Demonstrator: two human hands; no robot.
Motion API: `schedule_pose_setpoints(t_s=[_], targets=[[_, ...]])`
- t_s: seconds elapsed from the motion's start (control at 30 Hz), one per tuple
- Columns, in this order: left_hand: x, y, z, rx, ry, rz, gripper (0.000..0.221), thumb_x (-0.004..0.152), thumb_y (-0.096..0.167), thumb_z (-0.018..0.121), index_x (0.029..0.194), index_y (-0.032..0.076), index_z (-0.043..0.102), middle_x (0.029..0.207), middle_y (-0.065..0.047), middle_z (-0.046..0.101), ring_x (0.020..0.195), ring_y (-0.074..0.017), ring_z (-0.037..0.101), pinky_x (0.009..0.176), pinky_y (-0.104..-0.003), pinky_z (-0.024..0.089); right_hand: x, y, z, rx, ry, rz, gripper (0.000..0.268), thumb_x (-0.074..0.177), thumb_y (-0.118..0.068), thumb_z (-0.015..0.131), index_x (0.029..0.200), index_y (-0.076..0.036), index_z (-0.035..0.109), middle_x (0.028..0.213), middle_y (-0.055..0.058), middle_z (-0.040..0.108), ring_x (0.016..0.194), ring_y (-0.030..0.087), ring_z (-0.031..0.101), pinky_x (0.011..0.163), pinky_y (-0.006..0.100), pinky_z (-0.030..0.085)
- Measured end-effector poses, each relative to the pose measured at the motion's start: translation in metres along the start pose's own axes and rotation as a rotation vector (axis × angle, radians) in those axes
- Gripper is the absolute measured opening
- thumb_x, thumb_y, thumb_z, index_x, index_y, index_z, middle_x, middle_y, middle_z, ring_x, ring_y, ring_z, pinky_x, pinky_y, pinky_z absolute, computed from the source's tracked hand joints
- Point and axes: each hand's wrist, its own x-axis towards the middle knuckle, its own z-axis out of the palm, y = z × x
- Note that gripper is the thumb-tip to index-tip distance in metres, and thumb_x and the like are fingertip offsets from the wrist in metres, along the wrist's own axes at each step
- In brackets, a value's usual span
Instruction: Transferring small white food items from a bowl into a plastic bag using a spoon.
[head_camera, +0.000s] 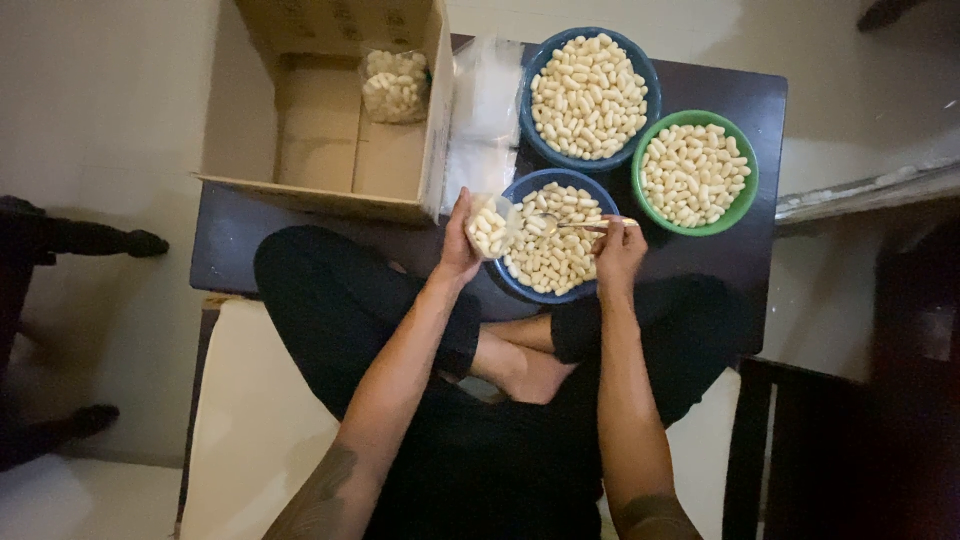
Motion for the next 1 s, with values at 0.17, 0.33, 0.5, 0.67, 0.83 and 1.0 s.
schedule_pose_setpoints(t_s=[0.17, 0.33, 0.5, 0.67, 0.83, 1.0], targets=[[0.013, -0.006, -0.023, -0.006, -0.028, -0.027, 0.054, 0.095, 0.059, 0.071, 0.124, 0.013, 0.076, 0.118, -0.016, 0.080, 0.100, -0.0328, 0.081, 0.081, -0.048, 0.068, -0.010, -0.029, 0.002, 0.069, 0.090, 0.025, 0.021, 0.112, -0.027, 0.057, 0.105, -0.012, 0.071, 0.077, 0.012, 0.075, 0.048, 0.010, 0.056, 0.043, 0.021, 0.038], [0.027, -0.019, -0.050, -0.034, -0.087, -0.079, 0.044, 0.089, 0.031, 0.070, 0.131, 0.018, 0.074, 0.120, -0.015, 0.080, 0.098, -0.0359, 0.081, 0.079, -0.051, 0.069, -0.007, -0.059, -0.016, 0.066, 0.120, -0.046, 0.023, 0.114, -0.034, 0.059, 0.108, -0.014, 0.071, 0.081, 0.010, 0.074, 0.060, 0.012, 0.066, 0.052, 0.020, 0.046], [0.013, -0.011, -0.034, 0.014, -0.132, -0.043, 0.059, 0.080, 0.021, 0.074, 0.138, 0.014, 0.068, 0.120, -0.016, 0.079, 0.099, -0.0353, 0.081, 0.080, -0.052, 0.068, -0.037, -0.135, -0.009, 0.074, 0.129, -0.092, 0.025, 0.114, -0.036, 0.060, 0.107, -0.014, 0.070, 0.073, 0.009, 0.069, 0.058, 0.013, 0.064, 0.050, 0.021, 0.044], [0.011, -0.010, -0.029, 0.006, -0.139, -0.022, 0.061, 0.082, 0.019, 0.076, 0.141, 0.010, 0.066, 0.119, -0.018, 0.078, 0.100, -0.0366, 0.081, 0.080, -0.053, 0.068, -0.048, -0.140, 0.007, 0.063, 0.055, -0.135, 0.024, 0.114, -0.033, 0.061, 0.106, -0.011, 0.068, 0.077, 0.007, 0.069, 0.060, 0.010, 0.062, 0.052, 0.022, 0.044], [0.006, -0.008, -0.023, -0.015, -0.144, 0.012, 0.055, 0.086, 0.016, 0.075, 0.139, 0.008, 0.066, 0.118, -0.019, 0.079, 0.100, -0.0350, 0.081, 0.082, -0.053, 0.068, -0.055, -0.138, 0.011, 0.060, 0.000, -0.145, 0.024, 0.114, -0.030, 0.059, 0.107, -0.009, 0.069, 0.082, 0.010, 0.072, 0.058, 0.011, 0.060, 0.052, 0.022, 0.044], [0.015, -0.014, -0.030, -0.033, -0.175, 0.018, 0.057, 0.086, 0.015, 0.077, 0.141, 0.006, 0.063, 0.118, -0.022, 0.078, 0.100, -0.0386, 0.080, 0.082, -0.055, 0.068, -0.057, -0.132, 0.009, 0.045, -0.037, -0.155, 0.025, 0.114, -0.028, 0.059, 0.107, -0.007, 0.070, 0.076, 0.008, 0.068, 0.058, 0.009, 0.059, 0.053, 0.021, 0.042]])
